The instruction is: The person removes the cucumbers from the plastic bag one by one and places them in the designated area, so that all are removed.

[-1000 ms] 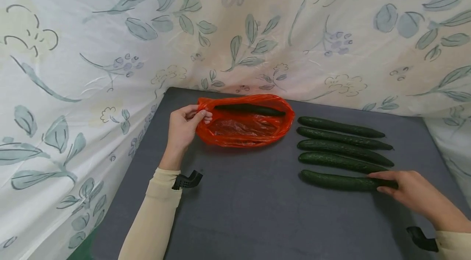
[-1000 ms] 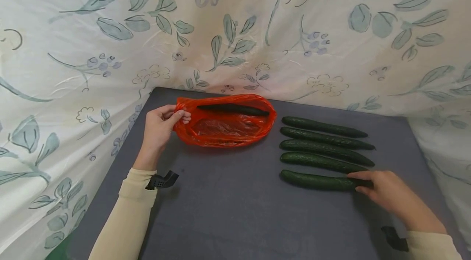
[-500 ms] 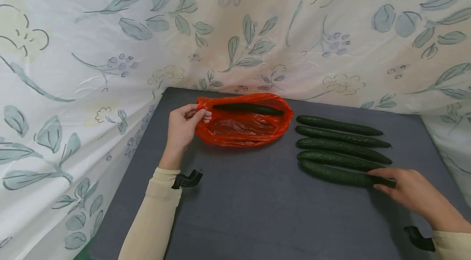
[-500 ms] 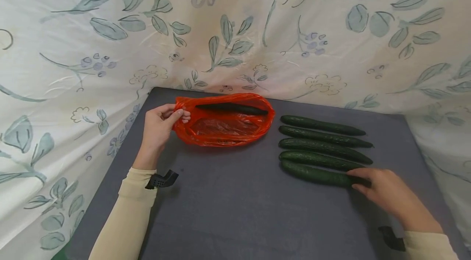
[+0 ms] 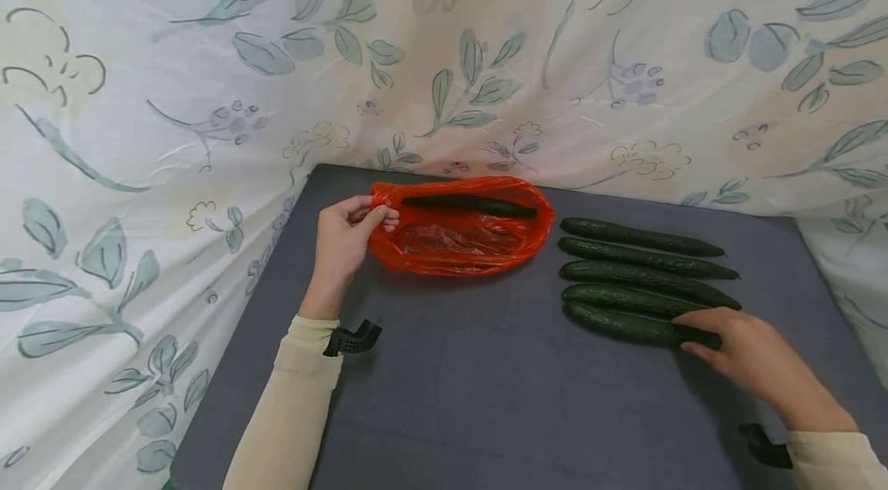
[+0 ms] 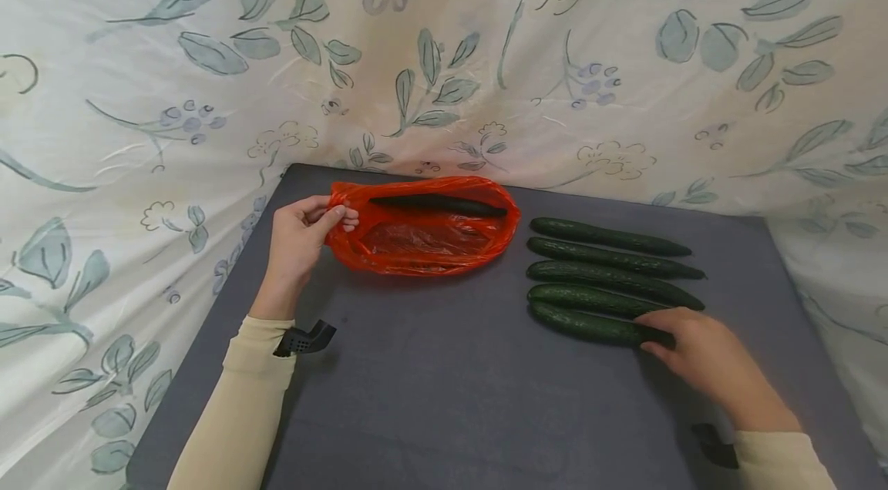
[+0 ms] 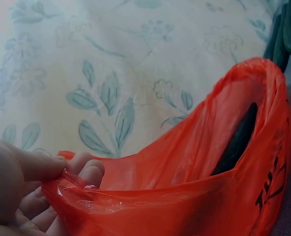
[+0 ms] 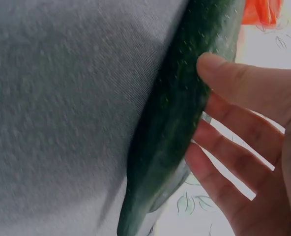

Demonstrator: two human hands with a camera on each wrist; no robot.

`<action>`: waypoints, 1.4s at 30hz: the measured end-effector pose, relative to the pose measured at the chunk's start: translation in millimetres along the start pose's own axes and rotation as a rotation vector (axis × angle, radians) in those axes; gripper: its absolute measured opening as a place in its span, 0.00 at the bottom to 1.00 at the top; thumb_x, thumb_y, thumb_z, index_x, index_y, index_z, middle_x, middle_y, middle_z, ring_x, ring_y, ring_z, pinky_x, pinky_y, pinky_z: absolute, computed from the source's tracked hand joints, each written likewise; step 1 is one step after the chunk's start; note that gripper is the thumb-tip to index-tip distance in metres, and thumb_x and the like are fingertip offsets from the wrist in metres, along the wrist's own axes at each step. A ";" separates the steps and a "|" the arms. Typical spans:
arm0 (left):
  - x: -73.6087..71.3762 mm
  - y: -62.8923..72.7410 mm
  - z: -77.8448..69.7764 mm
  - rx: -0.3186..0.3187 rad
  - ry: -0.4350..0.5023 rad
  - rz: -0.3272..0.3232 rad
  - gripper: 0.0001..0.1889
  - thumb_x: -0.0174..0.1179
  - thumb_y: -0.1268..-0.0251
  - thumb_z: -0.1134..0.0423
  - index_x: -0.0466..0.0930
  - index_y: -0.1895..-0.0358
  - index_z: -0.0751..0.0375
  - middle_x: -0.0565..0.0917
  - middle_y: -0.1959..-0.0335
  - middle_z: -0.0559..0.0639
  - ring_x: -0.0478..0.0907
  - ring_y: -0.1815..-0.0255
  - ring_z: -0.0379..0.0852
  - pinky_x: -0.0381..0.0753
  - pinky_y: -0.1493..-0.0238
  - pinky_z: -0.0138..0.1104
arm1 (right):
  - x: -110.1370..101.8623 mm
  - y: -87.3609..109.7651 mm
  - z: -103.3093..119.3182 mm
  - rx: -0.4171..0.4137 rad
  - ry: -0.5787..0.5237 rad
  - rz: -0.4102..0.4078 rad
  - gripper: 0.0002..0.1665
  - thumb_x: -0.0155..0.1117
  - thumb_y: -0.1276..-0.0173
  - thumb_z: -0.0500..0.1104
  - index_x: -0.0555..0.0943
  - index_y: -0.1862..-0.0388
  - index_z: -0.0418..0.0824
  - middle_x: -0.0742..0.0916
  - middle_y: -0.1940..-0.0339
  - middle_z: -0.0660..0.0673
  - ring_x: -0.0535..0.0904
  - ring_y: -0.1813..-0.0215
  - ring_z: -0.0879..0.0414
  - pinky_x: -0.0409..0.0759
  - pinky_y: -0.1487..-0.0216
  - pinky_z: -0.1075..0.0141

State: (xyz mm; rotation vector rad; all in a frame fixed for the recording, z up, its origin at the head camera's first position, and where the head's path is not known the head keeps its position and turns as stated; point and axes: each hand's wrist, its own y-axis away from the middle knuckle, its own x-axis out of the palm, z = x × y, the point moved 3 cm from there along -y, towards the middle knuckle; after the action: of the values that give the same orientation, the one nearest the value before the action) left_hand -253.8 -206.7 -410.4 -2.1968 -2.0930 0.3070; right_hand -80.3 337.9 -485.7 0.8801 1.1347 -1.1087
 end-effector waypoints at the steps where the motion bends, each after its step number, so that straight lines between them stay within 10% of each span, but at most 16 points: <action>1: 0.1 -0.1 -0.2 0.000 0.000 0.001 0.13 0.67 0.23 0.73 0.85 0.43 0.78 0.91 0.57 0.70 0.89 0.56 0.72 0.92 0.52 0.37 | 0.8 -0.2 1.0 -0.002 0.002 -0.004 0.26 0.89 0.46 0.39 0.92 0.47 0.40 0.90 0.50 0.33 0.87 0.52 0.33 0.86 0.59 0.36; 9: 0.8 -0.3 -1.9 0.000 -0.001 0.001 0.13 0.66 0.23 0.73 0.85 0.43 0.78 0.90 0.56 0.70 0.91 0.58 0.66 0.92 0.52 0.37 | 1.3 0.3 6.2 -0.124 0.032 -0.170 0.28 0.92 0.57 0.34 0.93 0.53 0.41 0.91 0.56 0.39 0.88 0.58 0.40 0.88 0.66 0.42; 26: 0.6 5.7 -2.7 0.015 0.001 -0.012 0.13 0.66 0.23 0.73 0.85 0.43 0.78 0.90 0.56 0.71 0.92 0.64 0.45 0.92 0.51 0.37 | -1.2 -0.2 11.6 -0.097 0.012 -0.213 0.34 0.92 0.54 0.39 0.91 0.45 0.38 0.90 0.49 0.32 0.88 0.54 0.34 0.87 0.64 0.36; 42: -2.8 7.1 -5.1 0.022 0.002 -0.001 0.13 0.67 0.22 0.70 0.86 0.43 0.77 0.90 0.56 0.70 0.92 0.60 0.58 0.92 0.52 0.37 | -47.5 -45.9 62.2 -0.148 -0.094 -0.472 0.47 0.90 0.47 0.39 0.83 0.26 0.43 0.86 0.34 0.35 0.86 0.46 0.36 0.85 0.63 0.40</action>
State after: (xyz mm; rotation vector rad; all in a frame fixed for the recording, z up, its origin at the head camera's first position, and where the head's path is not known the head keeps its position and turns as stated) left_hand -246.0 -209.5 -406.6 -2.1827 -2.0804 0.3260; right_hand -112.4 278.2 -425.4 0.4471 1.3652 -1.4090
